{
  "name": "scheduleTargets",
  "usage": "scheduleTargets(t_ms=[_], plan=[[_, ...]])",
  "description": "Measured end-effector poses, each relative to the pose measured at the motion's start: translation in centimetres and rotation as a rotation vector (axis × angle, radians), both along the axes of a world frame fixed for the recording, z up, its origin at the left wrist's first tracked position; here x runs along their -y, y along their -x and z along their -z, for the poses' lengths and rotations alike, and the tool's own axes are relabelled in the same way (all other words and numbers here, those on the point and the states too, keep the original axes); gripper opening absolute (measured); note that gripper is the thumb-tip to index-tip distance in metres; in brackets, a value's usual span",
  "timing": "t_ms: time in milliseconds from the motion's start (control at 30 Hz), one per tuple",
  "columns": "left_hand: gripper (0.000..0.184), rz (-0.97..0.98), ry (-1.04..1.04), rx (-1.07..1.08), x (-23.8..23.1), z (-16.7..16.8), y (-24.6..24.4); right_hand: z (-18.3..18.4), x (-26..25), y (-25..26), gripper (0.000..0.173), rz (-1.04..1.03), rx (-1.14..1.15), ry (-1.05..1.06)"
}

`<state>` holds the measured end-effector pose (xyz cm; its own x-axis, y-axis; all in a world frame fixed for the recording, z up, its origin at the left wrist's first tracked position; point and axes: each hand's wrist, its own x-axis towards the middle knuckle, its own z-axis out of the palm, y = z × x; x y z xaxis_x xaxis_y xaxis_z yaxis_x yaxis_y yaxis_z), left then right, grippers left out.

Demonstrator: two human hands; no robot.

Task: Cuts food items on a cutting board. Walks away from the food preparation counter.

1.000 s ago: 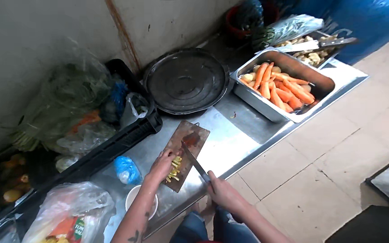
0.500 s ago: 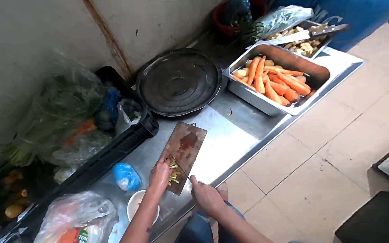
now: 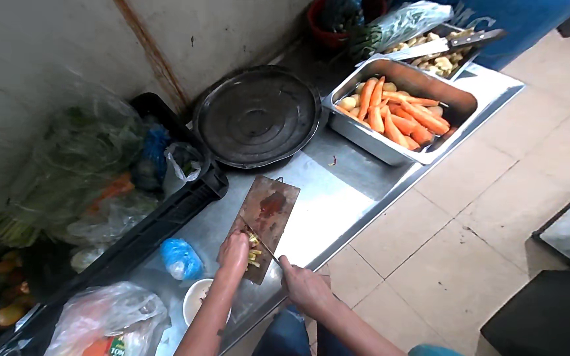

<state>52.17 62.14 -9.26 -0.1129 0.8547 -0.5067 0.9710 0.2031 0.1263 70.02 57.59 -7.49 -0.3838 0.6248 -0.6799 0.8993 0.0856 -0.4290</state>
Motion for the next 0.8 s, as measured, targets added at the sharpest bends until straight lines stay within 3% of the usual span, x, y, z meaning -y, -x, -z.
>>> scheduleTargets(t_ms=[133,267,500,800], plan=[[0.013,-0.022,0.047,-0.042,-0.4,-0.6,-0.5,-0.2,0.1,0.9,0.046,-0.051,0.091,-0.004],[0.014,-0.035,0.066,-0.052,-0.7,-1.0,-0.8,-0.8,0.0,1.5,0.044,-0.067,0.128,-0.004],[0.017,-0.040,0.096,-0.040,-1.2,-0.4,-0.5,1.8,-2.8,3.9,0.037,-0.056,0.086,-0.027],[0.018,-0.056,0.077,0.000,-1.1,-0.4,0.0,0.3,-0.9,0.4,0.045,-0.072,0.096,0.038]])
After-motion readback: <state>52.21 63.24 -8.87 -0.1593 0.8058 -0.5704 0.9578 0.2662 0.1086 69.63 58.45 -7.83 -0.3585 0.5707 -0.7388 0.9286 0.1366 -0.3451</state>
